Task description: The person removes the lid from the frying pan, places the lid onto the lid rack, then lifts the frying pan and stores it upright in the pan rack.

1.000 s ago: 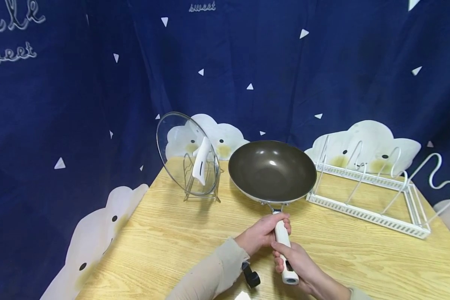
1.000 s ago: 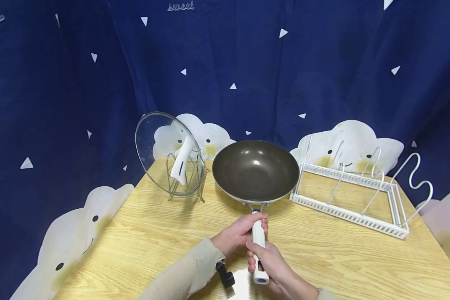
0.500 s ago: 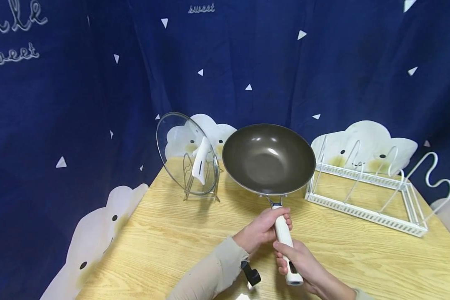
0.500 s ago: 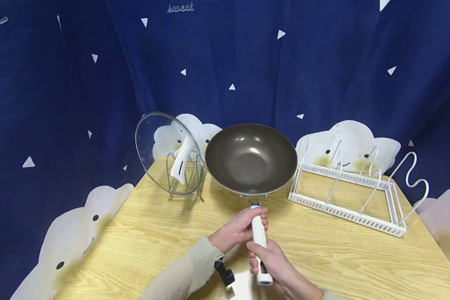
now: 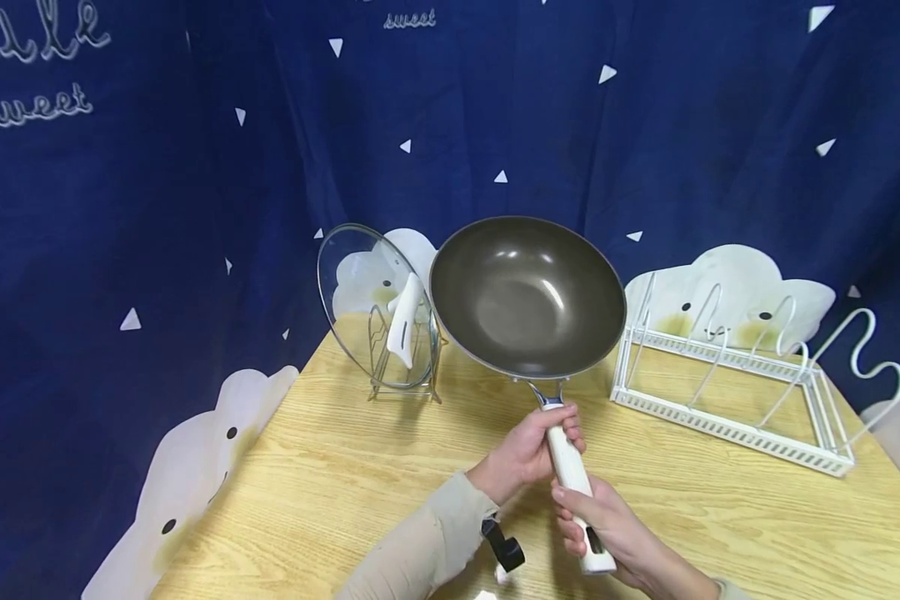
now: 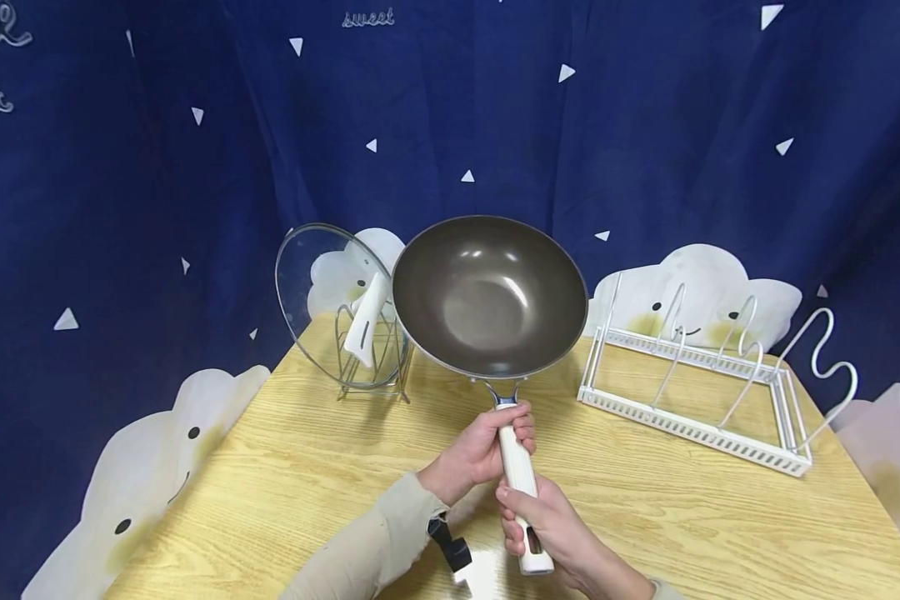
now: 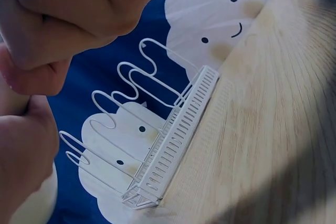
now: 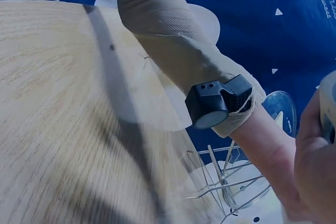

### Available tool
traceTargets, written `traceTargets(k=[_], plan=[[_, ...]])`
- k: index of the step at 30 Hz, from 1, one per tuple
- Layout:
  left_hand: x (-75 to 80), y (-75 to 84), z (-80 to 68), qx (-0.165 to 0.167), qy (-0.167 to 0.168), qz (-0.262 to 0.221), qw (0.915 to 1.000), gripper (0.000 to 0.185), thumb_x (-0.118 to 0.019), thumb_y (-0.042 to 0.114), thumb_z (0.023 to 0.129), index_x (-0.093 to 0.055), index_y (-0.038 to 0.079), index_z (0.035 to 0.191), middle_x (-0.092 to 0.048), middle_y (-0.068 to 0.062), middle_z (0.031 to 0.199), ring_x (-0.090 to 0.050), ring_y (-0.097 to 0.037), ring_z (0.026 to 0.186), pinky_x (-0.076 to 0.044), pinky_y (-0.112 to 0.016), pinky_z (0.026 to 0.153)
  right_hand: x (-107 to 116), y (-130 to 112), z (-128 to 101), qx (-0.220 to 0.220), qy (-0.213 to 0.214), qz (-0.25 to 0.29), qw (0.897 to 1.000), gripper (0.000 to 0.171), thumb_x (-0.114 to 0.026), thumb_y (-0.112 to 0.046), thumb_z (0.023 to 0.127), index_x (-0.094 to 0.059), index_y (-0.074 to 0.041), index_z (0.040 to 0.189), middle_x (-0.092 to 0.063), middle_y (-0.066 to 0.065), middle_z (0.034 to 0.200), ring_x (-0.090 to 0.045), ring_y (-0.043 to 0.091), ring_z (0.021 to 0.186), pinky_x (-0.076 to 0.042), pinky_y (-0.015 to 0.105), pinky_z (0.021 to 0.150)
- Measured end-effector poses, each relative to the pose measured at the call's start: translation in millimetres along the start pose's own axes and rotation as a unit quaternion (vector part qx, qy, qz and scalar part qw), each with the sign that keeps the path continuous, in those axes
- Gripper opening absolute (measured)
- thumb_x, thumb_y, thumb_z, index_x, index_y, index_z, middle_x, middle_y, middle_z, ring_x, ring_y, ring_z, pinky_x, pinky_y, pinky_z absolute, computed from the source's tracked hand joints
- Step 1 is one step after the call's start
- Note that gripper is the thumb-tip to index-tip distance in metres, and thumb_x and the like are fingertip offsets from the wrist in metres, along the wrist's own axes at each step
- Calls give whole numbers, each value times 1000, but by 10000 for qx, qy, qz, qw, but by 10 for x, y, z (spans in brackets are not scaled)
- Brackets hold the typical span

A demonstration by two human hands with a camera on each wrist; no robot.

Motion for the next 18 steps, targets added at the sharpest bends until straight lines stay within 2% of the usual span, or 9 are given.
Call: traceTargets(k=[4,9,13,18], plan=[[-63,29,-16,99,-627,-355,9974,27,-29,9,99,-47,16,81,-45,7,70,-47,-2,60,-39,-15,64,-22,-10,-7,137,-382,350,9986,12,-34,-4,101,-46,-8,103,-50,-8,74,-49,0,57,-41,12,48],[-120,56,-32,142,-1160,-394,9924,24,-37,15,99,-46,19,78,-42,9,67,-46,-1,60,-35,-15,64,-53,-28,-40,225,-910,841,9920,24,-28,0,101,-49,-8,107,-52,-8,78,-50,0,61,-43,11,51],[-162,76,-36,93,-1235,-153,9922,28,-36,11,99,-43,20,72,-39,11,61,-45,0,55,-31,-15,60,-65,-39,-66,203,-1119,957,9889,27,-26,1,101,-49,-9,110,-52,-7,80,-50,0,63,-43,11,52],[-201,106,-29,4,-995,384,9943,35,-28,2,96,-41,21,69,-37,11,58,-41,-1,52,-31,-16,57,-44,-48,-75,200,-1154,912,9889,28,-25,1,101,-50,-8,111,-51,-7,80,-49,0,62,-43,11,51]])
Point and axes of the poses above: each hand's wrist, its own z-axis towards the middle knuckle, its own x-axis out of the back of the hand, y = z × x, the point moved 5 cm from there along z, towards the middle knuckle
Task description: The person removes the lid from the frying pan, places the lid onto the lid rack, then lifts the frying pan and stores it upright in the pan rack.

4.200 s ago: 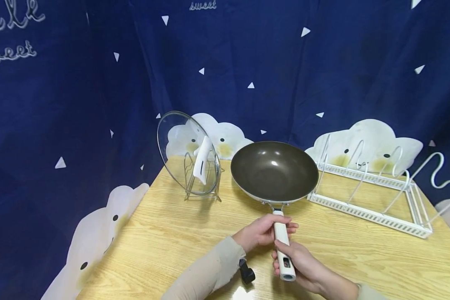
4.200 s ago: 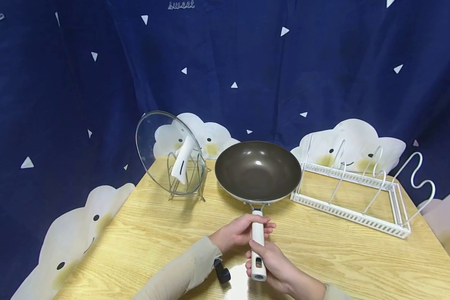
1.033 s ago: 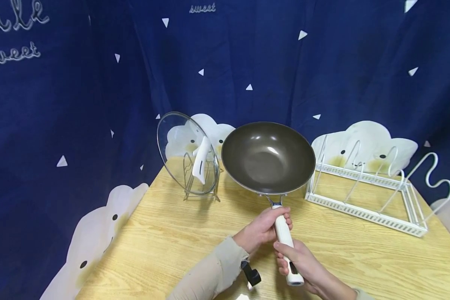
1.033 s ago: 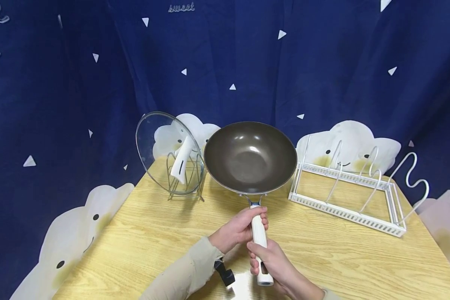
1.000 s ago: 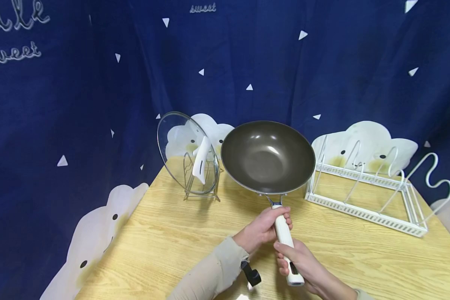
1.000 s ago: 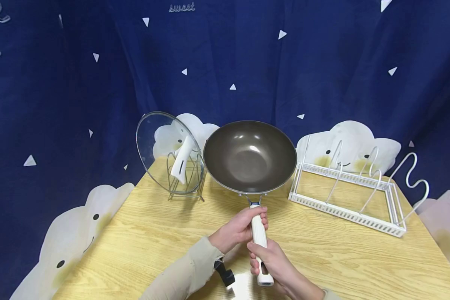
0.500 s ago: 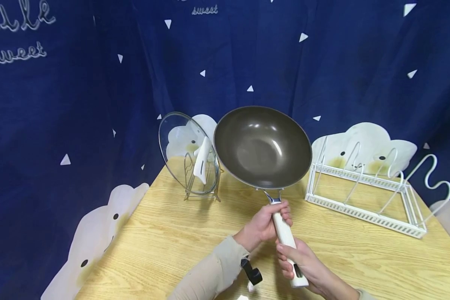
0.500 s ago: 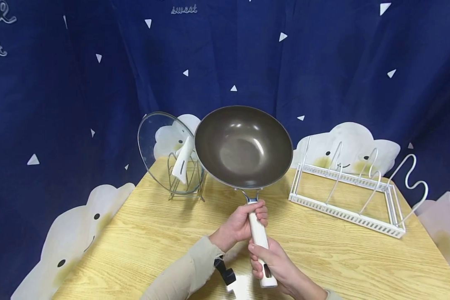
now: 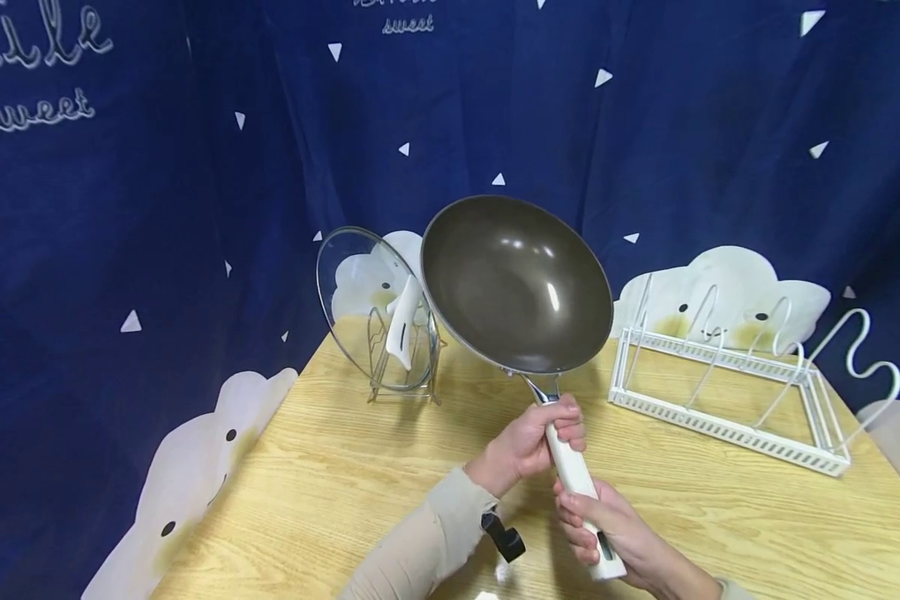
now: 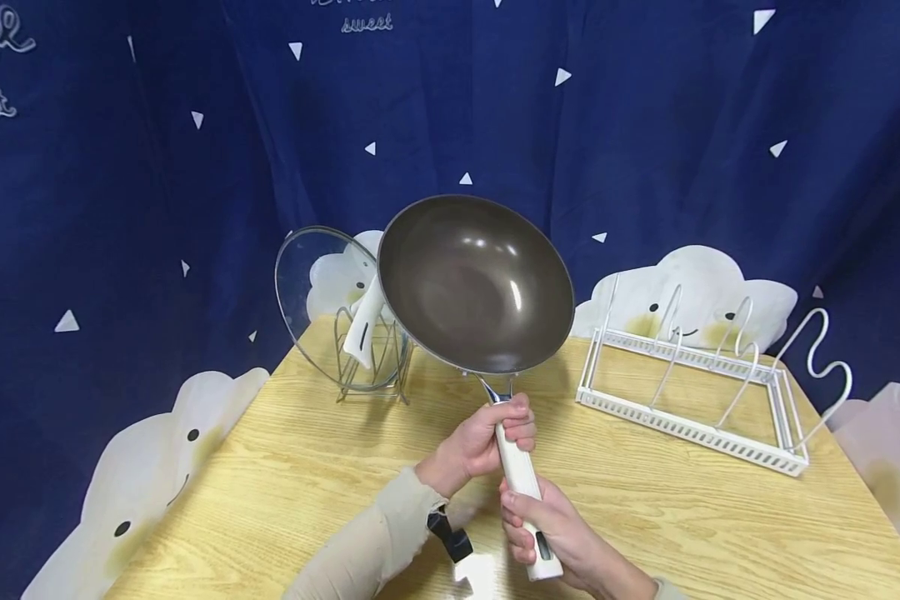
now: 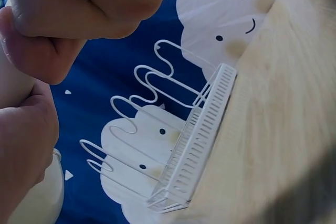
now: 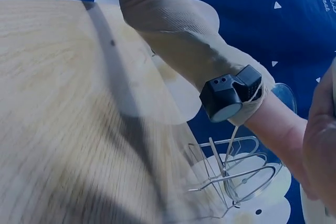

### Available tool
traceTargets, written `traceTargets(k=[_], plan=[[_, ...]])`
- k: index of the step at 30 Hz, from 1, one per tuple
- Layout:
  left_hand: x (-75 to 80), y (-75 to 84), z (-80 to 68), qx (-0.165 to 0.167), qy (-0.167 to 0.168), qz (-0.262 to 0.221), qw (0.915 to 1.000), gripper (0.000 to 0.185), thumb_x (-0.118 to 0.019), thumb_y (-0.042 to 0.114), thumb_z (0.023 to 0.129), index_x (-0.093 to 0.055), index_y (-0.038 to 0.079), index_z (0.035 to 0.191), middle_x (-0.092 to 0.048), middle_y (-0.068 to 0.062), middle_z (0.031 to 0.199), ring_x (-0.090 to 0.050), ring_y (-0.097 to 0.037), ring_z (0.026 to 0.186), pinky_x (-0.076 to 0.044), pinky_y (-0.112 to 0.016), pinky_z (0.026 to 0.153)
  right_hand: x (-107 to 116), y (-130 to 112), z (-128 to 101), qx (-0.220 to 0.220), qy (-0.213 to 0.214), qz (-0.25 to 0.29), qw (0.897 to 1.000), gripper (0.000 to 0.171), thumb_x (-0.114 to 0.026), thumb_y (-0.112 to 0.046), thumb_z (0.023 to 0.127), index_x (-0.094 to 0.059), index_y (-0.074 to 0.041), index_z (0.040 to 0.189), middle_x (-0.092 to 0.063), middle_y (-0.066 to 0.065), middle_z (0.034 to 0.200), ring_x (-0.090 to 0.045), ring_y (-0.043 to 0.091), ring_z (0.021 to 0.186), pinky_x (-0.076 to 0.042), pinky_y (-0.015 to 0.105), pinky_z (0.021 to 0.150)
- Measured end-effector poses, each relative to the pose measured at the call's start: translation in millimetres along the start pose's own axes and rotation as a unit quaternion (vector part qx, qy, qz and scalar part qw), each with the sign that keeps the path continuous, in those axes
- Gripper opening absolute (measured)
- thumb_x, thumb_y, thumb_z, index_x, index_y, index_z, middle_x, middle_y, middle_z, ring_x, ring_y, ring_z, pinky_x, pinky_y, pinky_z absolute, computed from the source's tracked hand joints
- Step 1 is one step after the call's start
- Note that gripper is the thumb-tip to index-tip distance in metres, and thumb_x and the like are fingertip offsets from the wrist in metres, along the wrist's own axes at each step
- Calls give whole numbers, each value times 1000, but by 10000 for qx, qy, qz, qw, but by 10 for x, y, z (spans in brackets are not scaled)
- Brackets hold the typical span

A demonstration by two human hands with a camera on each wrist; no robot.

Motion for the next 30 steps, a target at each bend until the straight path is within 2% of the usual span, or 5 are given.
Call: traceTargets(k=[6,13,19,24,30], plan=[[-34,41,19,-51,248,607,9978,36,-33,-1,94,-43,21,68,-36,9,57,-39,-3,50,-34,-18,57,43,-22,-9,-176,521,-1011,9934,16,-35,-1,99,-46,-9,106,-52,-8,72,-51,1,57,-43,15,50],[-62,37,49,-105,894,1277,9877,26,-45,-4,91,-43,16,74,-41,5,58,-43,-6,50,-44,-20,56,72,-68,-30,-695,1718,-2499,9504,19,-54,-8,94,-39,0,101,-51,0,62,-52,8,50,-47,23,47],[-103,38,85,-201,1328,2064,9692,22,-51,-6,87,-43,11,74,-48,0,58,-48,-9,50,-51,-24,55,83,-107,-54,-796,2716,-3443,8952,31,-63,-13,89,-38,4,98,-51,6,58,-53,13,46,-51,34,44],[-138,33,125,-181,1799,2867,9408,20,-55,-4,84,-47,10,72,-50,-3,58,-52,-13,50,-53,-25,53,83,-130,-59,-644,3497,-3732,8569,31,-66,-11,86,-41,4,96,-48,7,55,-50,16,42,-48,35,41],[-214,54,172,-154,1904,3433,9196,18,-58,1,85,-49,8,71,-53,-5,57,-56,-15,49,-54,-26,53,123,-170,-90,-542,3914,-3638,8435,28,-66,-8,84,-41,2,91,-44,4,48,-44,14,36,-42,31,35]])
Point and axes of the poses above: each hand's wrist, its own z-axis towards the middle knuckle, its own x-axis out of the back of the hand, y = z × x, the point moved 5 cm from there along z, towards the middle knuckle
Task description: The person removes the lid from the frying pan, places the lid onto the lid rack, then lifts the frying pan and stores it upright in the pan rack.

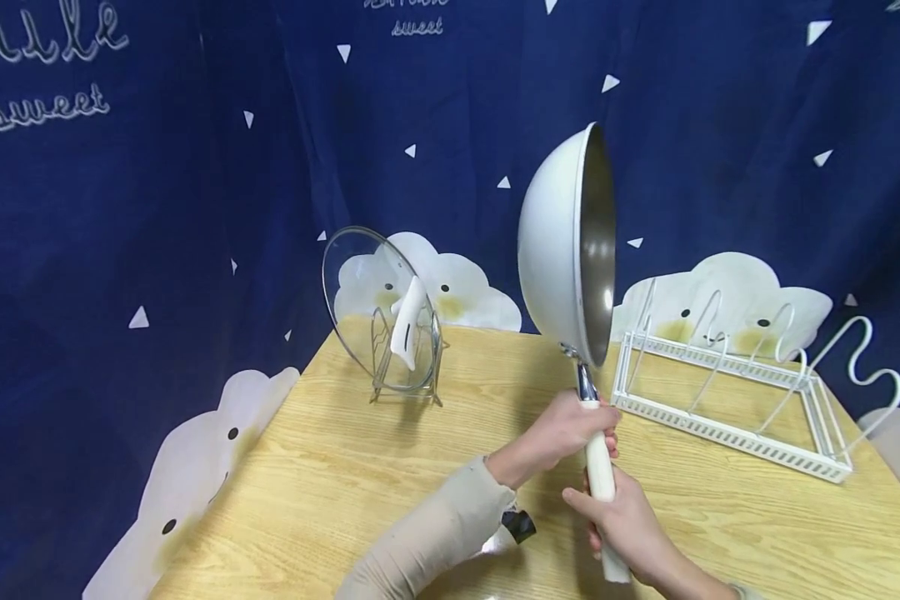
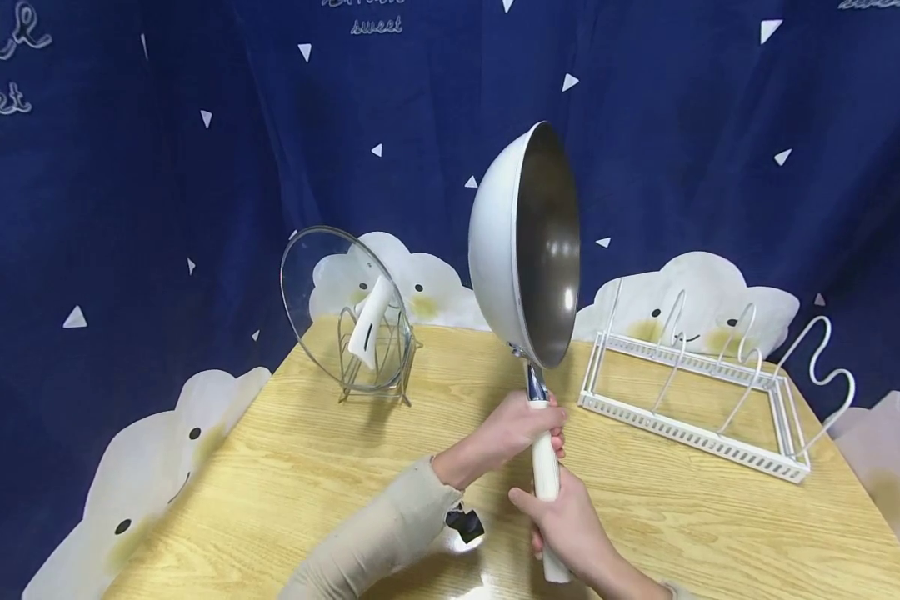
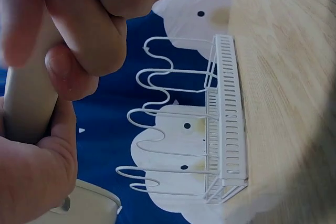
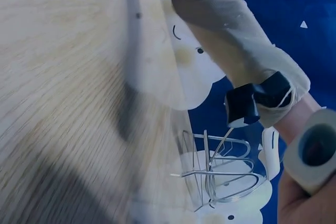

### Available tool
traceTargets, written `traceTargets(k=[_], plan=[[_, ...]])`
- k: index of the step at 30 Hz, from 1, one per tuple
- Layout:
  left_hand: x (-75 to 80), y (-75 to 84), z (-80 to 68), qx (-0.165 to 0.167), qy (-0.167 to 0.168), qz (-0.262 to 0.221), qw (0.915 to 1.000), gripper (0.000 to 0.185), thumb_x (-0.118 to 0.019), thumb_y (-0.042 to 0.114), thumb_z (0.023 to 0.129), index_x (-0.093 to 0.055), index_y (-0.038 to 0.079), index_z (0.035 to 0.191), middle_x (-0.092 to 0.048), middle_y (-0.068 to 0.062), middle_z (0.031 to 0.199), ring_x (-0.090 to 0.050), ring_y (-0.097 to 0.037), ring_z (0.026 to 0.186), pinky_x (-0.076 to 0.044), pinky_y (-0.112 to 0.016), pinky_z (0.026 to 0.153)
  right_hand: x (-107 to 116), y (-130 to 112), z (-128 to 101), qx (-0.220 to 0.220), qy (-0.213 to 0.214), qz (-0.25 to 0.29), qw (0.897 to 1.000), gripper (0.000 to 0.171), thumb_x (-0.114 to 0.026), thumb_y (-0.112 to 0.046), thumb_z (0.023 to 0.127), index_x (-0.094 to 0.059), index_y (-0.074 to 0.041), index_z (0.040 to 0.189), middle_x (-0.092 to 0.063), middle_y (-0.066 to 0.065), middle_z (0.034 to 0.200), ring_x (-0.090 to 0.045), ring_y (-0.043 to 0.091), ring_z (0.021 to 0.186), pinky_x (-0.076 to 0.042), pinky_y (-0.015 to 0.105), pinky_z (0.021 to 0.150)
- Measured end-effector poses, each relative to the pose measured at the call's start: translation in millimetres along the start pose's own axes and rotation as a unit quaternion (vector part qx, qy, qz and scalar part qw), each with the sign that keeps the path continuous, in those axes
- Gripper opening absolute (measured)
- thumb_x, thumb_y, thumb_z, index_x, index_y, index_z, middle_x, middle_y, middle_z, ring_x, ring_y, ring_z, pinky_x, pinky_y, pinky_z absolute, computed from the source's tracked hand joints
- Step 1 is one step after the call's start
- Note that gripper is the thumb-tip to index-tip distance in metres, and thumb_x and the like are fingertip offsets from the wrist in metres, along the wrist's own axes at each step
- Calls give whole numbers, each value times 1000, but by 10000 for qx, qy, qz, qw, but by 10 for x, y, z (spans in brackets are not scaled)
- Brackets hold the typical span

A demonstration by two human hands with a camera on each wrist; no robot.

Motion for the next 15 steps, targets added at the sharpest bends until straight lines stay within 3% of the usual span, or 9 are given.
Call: traceTargets(k=[6,15], plan=[[-83,57,-4,42,-77,320,9995,18,-60,4,86,-49,9,74,-55,-5,59,-58,-14,51,-54,-26,54,77,35,-14,469,-59,27,9989,22,-60,3,83,-40,4,92,-43,2,45,-45,12,34,-44,35,32],[-268,218,80,-7,-110,1518,9884,20,-63,14,87,-56,6,70,-61,-3,58,-61,-13,51,-51,-23,56,242,-30,-51,1352,-384,409,9892,19,-54,10,86,-36,5,90,-43,5,42,-46,8,33,-40,35,29]])
Point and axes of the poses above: each hand's wrist, its own z-axis towards the middle knuckle, its own x-axis out of the back of the hand, y = z × x, the point moved 5 cm from there along z, towards the middle knuckle
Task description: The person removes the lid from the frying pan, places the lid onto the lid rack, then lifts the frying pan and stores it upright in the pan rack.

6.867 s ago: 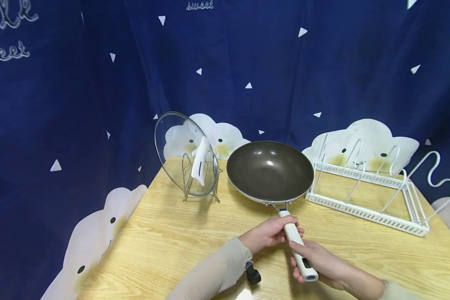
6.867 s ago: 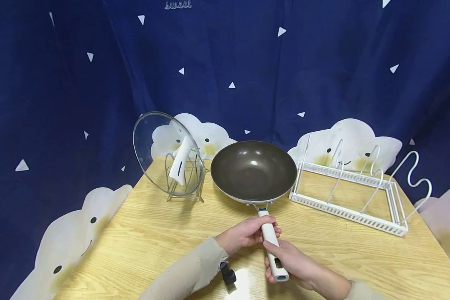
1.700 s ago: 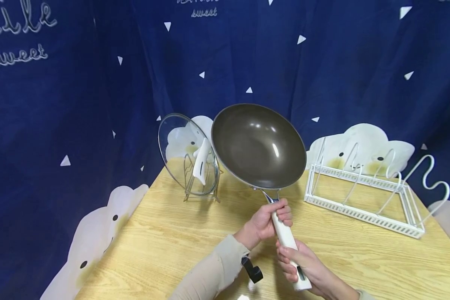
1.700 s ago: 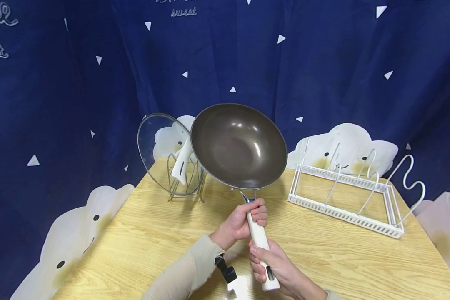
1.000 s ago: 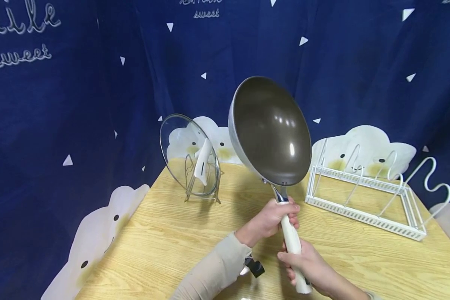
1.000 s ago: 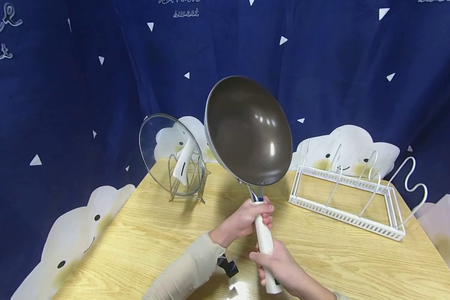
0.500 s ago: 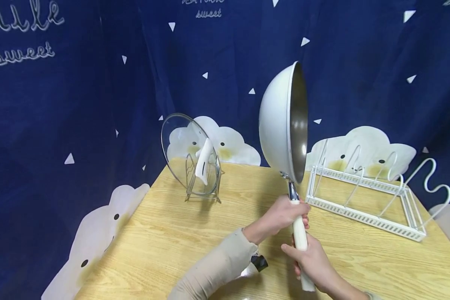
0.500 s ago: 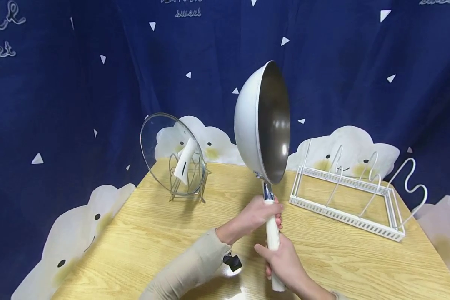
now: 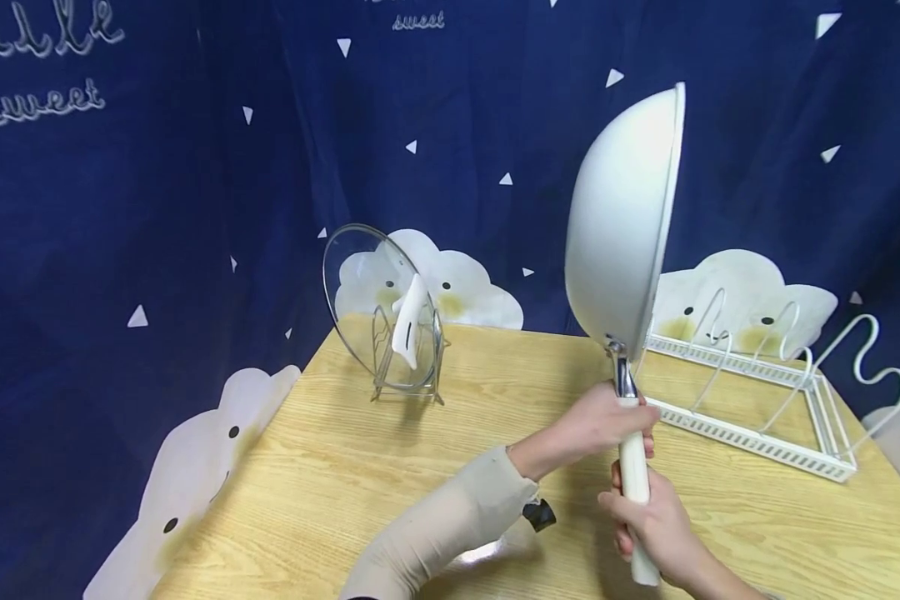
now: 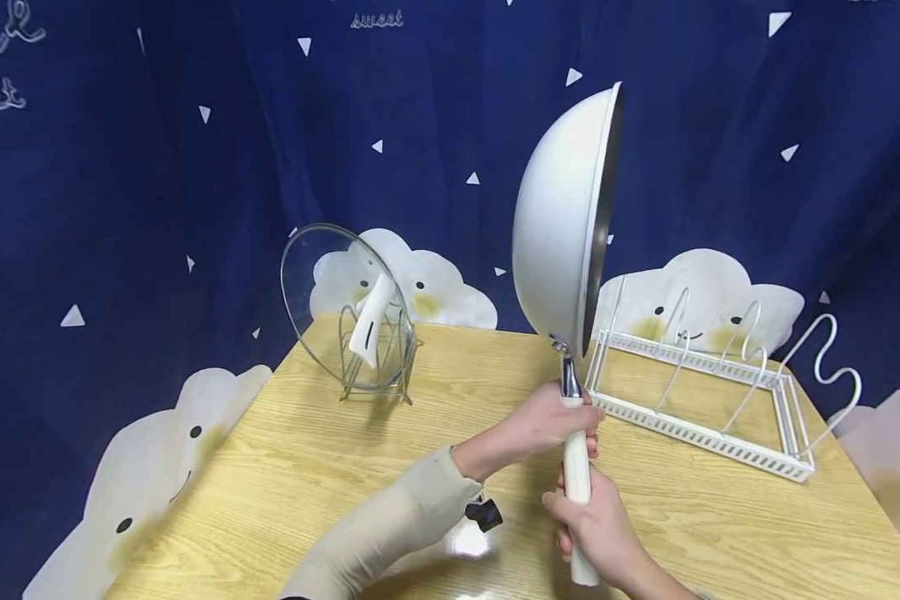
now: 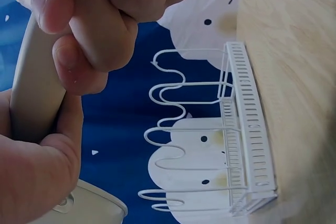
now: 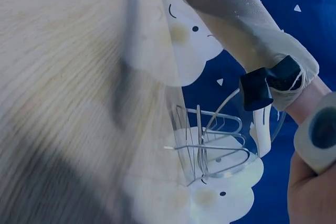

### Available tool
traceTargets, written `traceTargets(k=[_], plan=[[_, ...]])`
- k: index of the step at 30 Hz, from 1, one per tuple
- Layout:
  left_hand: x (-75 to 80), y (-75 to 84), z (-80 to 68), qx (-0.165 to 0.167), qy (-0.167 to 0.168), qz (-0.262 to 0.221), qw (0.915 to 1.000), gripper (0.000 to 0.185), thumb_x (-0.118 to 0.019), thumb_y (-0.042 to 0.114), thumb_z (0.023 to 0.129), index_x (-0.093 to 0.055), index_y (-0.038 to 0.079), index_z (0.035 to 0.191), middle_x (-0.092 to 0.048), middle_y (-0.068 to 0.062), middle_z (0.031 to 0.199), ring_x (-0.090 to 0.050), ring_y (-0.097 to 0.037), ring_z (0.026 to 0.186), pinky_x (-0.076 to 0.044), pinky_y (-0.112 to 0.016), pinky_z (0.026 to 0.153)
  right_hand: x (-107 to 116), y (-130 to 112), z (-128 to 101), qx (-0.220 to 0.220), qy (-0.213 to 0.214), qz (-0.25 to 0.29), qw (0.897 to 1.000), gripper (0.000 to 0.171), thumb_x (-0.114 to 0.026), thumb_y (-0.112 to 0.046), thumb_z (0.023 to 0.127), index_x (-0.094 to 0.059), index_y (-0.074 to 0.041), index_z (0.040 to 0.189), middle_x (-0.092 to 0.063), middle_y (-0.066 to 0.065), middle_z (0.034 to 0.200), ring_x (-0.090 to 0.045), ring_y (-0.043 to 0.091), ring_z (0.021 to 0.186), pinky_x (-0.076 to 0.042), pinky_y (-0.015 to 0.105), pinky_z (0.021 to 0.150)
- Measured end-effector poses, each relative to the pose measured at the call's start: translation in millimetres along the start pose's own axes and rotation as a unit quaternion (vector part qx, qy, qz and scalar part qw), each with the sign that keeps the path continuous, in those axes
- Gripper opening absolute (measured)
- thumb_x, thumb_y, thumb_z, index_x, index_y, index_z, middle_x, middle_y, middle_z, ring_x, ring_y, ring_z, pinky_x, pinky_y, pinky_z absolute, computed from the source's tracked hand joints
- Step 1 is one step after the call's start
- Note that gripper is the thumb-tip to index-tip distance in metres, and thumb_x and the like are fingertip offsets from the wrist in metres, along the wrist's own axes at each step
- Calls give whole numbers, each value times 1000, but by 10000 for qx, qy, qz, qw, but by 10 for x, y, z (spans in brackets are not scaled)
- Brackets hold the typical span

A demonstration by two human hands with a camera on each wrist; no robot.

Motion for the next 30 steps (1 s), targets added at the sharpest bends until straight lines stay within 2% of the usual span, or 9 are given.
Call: traceTargets(k=[8,16,20,24,30], plan=[[-192,147,79,-156,-563,92,9982,19,-62,9,88,-55,3,71,-61,-4,55,-62,-14,49,-52,-24,54,155,-49,-88,153,62,140,9998,21,-50,10,89,-39,-7,93,-46,-3,47,-49,7,36,-41,36,30],[-381,189,152,-80,-757,257,9968,22,-63,9,87,-51,6,69,-61,-3,55,-62,-12,49,-50,-21,53,245,-28,-172,441,259,562,9971,25,-46,15,88,-39,-8,94,-43,4,44,-48,6,36,-38,35,27],[-442,194,185,-61,-834,292,9961,23,-63,10,88,-53,5,68,-61,-3,55,-63,-12,50,-51,-20,55,286,-15,-190,597,183,769,9951,26,-43,17,88,-38,-7,95,-41,6,45,-48,7,36,-37,36,28],[-497,162,218,67,-867,405,9954,24,-63,12,88,-56,4,67,-61,-2,55,-63,-11,51,-50,-19,56,321,-6,-215,849,-100,1049,9908,27,-40,19,88,-37,-7,94,-39,11,46,-47,12,35,-34,37,26],[-594,115,266,122,-863,857,9925,25,-63,18,88,-61,7,66,-62,3,55,-62,-7,52,-47,-18,55,395,48,-276,809,-434,1392,9860,31,-36,19,90,-40,-12,95,-31,17,46,-39,20,32,-26,42,26]])
Point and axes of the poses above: each hand's wrist, its own z-axis towards the middle knuckle, its own x-axis out of the back of the hand, y = z × x, the point moved 5 cm from there along z, towards the middle knuckle
